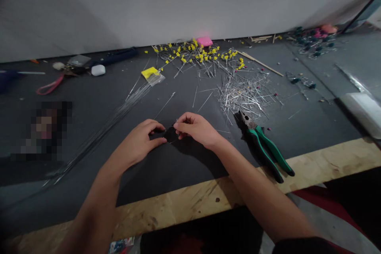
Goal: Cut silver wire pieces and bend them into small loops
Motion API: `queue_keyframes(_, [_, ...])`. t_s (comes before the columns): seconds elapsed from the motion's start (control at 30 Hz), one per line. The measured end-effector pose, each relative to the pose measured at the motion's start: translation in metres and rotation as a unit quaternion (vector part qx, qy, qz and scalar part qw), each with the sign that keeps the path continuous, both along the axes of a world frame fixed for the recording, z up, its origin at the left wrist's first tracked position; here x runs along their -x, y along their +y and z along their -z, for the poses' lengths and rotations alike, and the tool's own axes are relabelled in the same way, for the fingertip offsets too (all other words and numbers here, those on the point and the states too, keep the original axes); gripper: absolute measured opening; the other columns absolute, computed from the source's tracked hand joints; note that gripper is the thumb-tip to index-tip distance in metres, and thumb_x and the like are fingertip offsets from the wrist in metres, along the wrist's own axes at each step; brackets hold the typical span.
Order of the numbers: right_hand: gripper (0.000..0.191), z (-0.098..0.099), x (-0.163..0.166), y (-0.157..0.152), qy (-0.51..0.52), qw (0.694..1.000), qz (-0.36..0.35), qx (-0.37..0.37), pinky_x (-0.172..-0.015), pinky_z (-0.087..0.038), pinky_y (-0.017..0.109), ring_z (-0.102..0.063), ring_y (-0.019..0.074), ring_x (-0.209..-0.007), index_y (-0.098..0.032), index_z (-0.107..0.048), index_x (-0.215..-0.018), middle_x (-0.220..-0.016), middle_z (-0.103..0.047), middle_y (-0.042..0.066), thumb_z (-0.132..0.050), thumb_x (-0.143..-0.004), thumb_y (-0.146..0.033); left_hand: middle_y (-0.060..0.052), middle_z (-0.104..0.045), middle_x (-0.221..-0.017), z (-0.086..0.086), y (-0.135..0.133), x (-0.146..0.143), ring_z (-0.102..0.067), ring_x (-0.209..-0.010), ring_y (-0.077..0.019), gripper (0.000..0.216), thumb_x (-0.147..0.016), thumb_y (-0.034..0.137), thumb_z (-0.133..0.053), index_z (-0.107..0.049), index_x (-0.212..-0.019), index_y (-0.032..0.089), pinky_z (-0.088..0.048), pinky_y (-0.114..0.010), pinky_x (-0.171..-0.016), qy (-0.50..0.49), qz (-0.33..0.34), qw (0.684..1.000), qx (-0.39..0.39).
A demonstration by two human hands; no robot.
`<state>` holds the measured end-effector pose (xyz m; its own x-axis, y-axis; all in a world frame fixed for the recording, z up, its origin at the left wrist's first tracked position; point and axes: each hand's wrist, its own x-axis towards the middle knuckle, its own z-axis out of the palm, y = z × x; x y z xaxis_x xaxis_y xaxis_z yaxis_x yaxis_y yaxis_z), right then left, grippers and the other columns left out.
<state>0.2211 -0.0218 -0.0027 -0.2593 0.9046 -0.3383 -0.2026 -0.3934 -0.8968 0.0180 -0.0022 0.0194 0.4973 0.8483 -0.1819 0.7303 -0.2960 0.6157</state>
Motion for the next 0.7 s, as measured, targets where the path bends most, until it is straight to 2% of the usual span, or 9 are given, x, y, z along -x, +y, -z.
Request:
queue_keyframes(0.23, [0.016,0.001,0.005,-0.002,-0.068,0.997,-0.009,-0.032,-0.059,-0.047,0.026,-0.056,0.0045,-0.052,-0.017,-0.055,-0.072,-0.099,-0.063,0.005,-0.067,-0.073,-0.028,-0.006,-0.061,-0.103,0.004,-0.002,-0.007,-0.056,-0.1,-0.0226,0.029,-0.079,0.027,-0.06,-0.061,-0.107,0.02,-0.043,-0.036,-0.089,-0.002,-0.006,1.0,-0.022])
queue_keyframes(0.37, [0.016,0.002,0.007,-0.004,-0.086,0.995,0.0,-0.049,-0.059,-0.048,0.026,-0.055,0.003,-0.051,-0.017,-0.053,-0.072,-0.113,-0.06,0.007,-0.066,-0.074,-0.027,-0.007,-0.062,-0.098,0.004,-0.004,-0.012,-0.056,-0.096,-0.0225,0.019,-0.085,0.025,-0.051,-0.063,-0.097,0.018,-0.042,-0.036,-0.087,0.027,-0.009,0.998,-0.051])
queue_keyframes(0.43, [0.016,0.002,0.008,-0.005,-0.093,0.994,0.003,-0.058,-0.06,-0.048,0.026,-0.054,0.0028,-0.051,-0.017,-0.053,-0.072,-0.113,-0.06,0.007,-0.066,-0.074,-0.027,-0.007,-0.063,-0.093,0.005,-0.005,-0.016,-0.056,-0.091,-0.0224,0.019,-0.087,0.024,-0.046,-0.063,-0.093,0.017,-0.042,-0.036,-0.084,0.044,-0.014,0.996,-0.075])
queue_keyframes(0.57, [0.015,-0.001,0.008,-0.006,-0.076,0.996,0.005,-0.047,-0.053,-0.045,0.024,-0.052,0.0032,-0.047,-0.017,-0.054,-0.071,-0.095,-0.066,0.005,-0.065,-0.075,-0.026,-0.006,-0.062,-0.088,0.009,-0.006,-0.021,-0.057,-0.084,-0.0203,0.019,-0.088,0.024,-0.044,-0.062,-0.088,0.017,-0.043,-0.033,-0.078,0.05,-0.052,0.99,-0.119])
queue_keyframes(0.7, [0.016,-0.003,0.007,-0.006,-0.024,0.999,0.01,-0.037,-0.042,-0.04,0.02,-0.058,0.0069,-0.056,-0.018,-0.056,-0.072,-0.102,-0.067,0.005,-0.069,-0.071,-0.027,-0.006,-0.062,-0.09,0.009,-0.01,-0.026,-0.057,-0.082,-0.0181,0.018,-0.089,0.023,-0.044,-0.061,-0.089,0.017,-0.044,-0.031,-0.078,0.021,-0.111,0.976,-0.187])
